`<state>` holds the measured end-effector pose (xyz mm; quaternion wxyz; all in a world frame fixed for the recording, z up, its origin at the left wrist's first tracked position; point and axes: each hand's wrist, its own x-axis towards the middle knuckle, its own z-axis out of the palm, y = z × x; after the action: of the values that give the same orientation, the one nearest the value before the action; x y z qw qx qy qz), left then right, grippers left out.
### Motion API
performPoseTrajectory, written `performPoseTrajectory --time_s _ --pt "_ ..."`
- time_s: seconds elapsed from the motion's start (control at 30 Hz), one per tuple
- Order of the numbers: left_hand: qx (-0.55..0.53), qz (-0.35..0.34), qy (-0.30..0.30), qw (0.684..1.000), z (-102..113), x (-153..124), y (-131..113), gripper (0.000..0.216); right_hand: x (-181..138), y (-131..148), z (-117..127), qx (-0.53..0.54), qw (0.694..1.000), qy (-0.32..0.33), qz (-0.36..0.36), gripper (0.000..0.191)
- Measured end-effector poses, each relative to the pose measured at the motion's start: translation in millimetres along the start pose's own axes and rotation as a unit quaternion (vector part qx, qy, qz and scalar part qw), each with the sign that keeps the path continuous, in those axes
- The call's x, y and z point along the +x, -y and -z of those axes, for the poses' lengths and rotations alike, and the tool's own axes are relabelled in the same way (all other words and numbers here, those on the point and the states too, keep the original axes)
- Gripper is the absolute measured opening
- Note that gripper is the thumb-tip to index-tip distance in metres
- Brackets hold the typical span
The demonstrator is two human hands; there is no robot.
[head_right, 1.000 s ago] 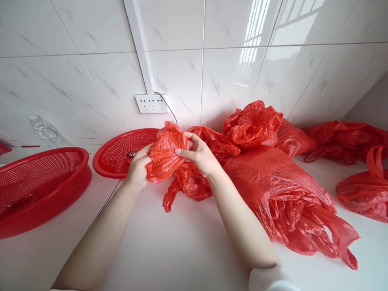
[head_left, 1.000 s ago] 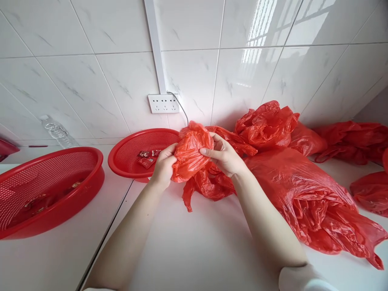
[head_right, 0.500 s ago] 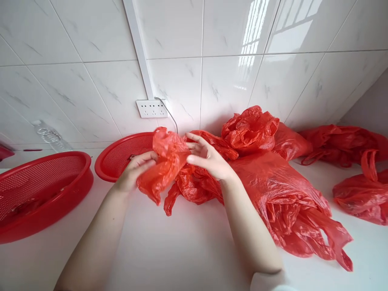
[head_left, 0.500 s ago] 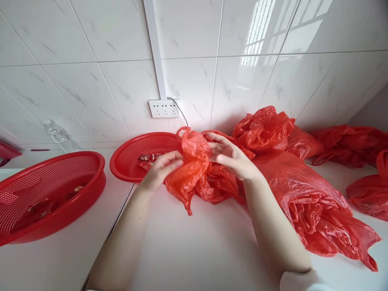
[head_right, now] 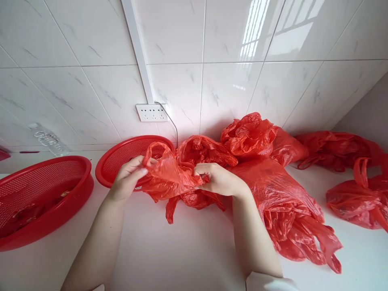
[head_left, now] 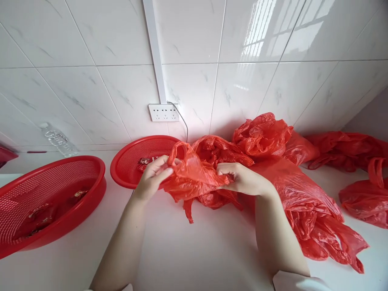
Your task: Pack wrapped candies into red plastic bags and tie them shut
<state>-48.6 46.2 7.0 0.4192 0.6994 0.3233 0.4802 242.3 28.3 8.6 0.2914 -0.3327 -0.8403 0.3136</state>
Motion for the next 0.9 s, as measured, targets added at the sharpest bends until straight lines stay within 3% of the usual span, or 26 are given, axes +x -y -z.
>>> performPoseTrajectory --time_s 0.1,0.17,0.23,0.33,0.37,0.43,0.53,0.6,0.67,0.7,0.77,0.83,0.87,0.9 --pt "-0.12 -0.023 -0.008 0.992 15 -2 3 0.006 -12 5 6 -0.079 0.99 0.063 -0.099 0.007" --pt "-0.143 -0.059 0.008 0.988 18 -3 5 0.013 -17 11 6 -0.104 0.984 0.039 -0.139 0.008" --pt "-0.133 -0.086 0.033 0.987 16 -2 5 0.02 -15 21 2 -0.095 0.989 -0.039 -0.106 0.01" --pt "-0.11 -0.088 0.057 0.988 3 -1 2 0.031 -1 35 -16 -0.008 0.992 -0.124 0.009 0.016" --pt "-0.105 -0.081 0.068 0.989 -2 -2 0 0.034 6 37 -25 0.017 0.993 -0.108 0.033 0.019" --pt "-0.107 -0.071 0.093 0.987 -8 -5 -6 0.038 19 37 -47 0.025 0.999 -0.008 0.04 0.025" --pt "-0.109 -0.075 0.132 0.982 1 -19 -22 0.036 30 24 -75 -0.093 0.984 0.145 -0.035 0.03" --pt "-0.084 -0.06 0.167 0.981 22 -32 -37 0.029 30 16 -84 -0.174 0.968 0.155 -0.096 0.032" --pt "-0.039 0.011 0.26 0.965 46 -43 -53 0.018 25 13 -83 -0.203 0.962 0.126 -0.132 0.033" --pt "-0.017 0.059 0.296 0.953 55 -48 -60 0.026 22 14 -80 -0.207 0.961 0.116 -0.142 0.032" --pt "0.071 0.081 0.257 0.96 63 -56 -74 0.044 17 21 -76 -0.231 0.953 0.116 -0.157 0.032" --pt "0.256 0.045 0.099 0.961 51 -62 -84 0.035 14 32 -76 -0.27 0.936 0.138 -0.178 0.036" --pt "0.349 0.015 0.018 0.937 39 -65 -87 0.025 14 38 -78 -0.282 0.928 0.154 -0.187 0.038" --pt "0.412 -0.022 -0.012 0.911 24 -69 -89 0.021 14 44 -81 -0.288 0.923 0.169 -0.191 0.039"
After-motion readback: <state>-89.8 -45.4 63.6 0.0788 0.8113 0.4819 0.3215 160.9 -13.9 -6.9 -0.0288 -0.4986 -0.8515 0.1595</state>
